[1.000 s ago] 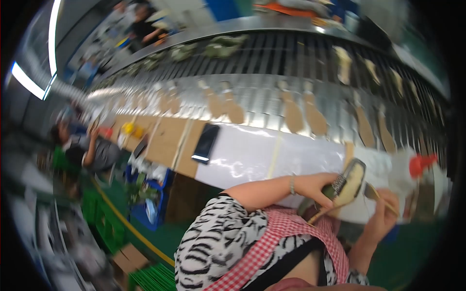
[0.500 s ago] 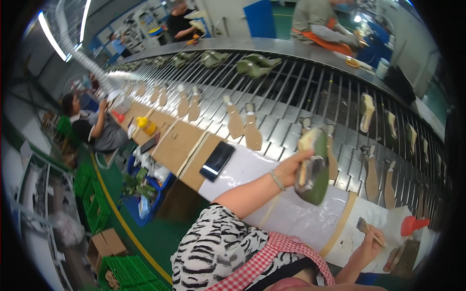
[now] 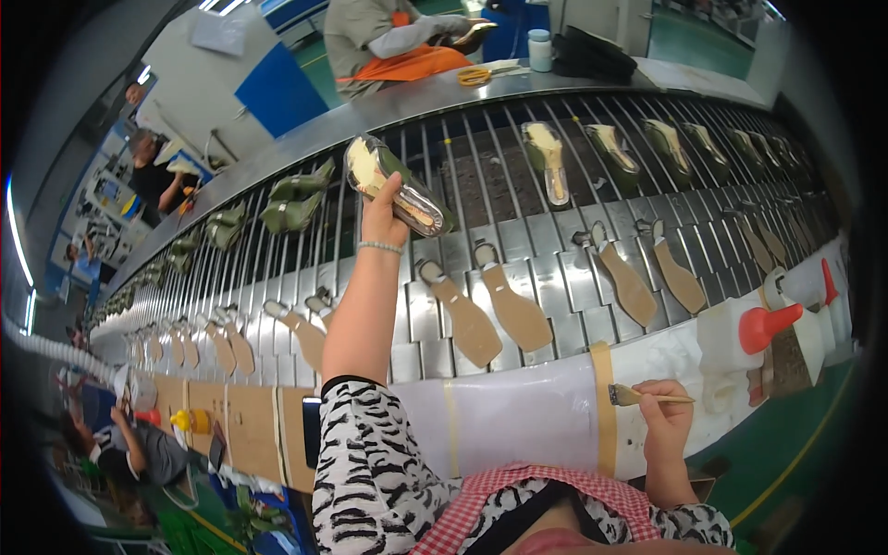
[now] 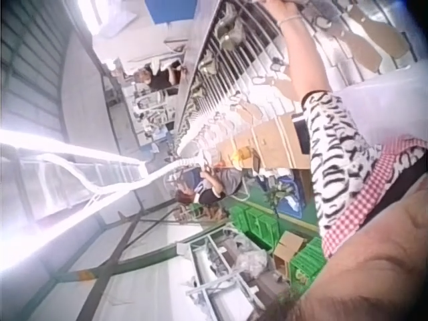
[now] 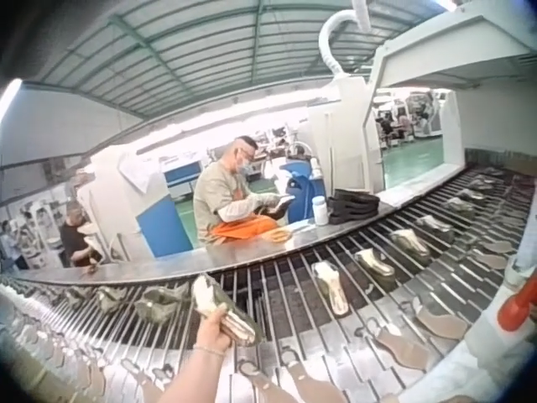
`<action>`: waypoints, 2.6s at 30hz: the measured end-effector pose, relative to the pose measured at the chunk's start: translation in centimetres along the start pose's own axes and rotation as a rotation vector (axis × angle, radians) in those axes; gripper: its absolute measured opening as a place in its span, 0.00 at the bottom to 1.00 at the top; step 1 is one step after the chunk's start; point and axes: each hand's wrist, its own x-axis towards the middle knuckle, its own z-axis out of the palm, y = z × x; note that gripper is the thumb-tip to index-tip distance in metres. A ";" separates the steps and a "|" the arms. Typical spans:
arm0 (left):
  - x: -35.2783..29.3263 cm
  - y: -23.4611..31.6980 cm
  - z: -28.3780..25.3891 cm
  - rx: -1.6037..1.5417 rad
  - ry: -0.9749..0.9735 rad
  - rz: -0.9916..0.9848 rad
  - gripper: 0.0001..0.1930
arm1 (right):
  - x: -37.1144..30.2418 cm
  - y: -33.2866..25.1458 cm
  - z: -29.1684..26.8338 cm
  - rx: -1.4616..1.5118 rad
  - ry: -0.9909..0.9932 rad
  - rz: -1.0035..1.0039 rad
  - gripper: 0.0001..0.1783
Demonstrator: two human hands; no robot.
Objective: Apply adhesive to the edges of shoe components using a brush and liquid glue.
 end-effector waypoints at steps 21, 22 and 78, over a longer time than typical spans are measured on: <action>-0.8 -0.5 2.0 0.815 -0.013 -0.144 0.28 | 1.3 -1.3 -2.0 0.484 0.291 0.240 0.08; -3.1 1.3 2.5 0.840 -0.033 -0.113 0.26 | 0.7 -1.4 -2.2 0.531 0.263 0.258 0.08; -11.9 4.5 -8.7 1.763 0.032 0.412 0.26 | -9.0 -0.3 -0.7 0.600 0.233 0.305 0.12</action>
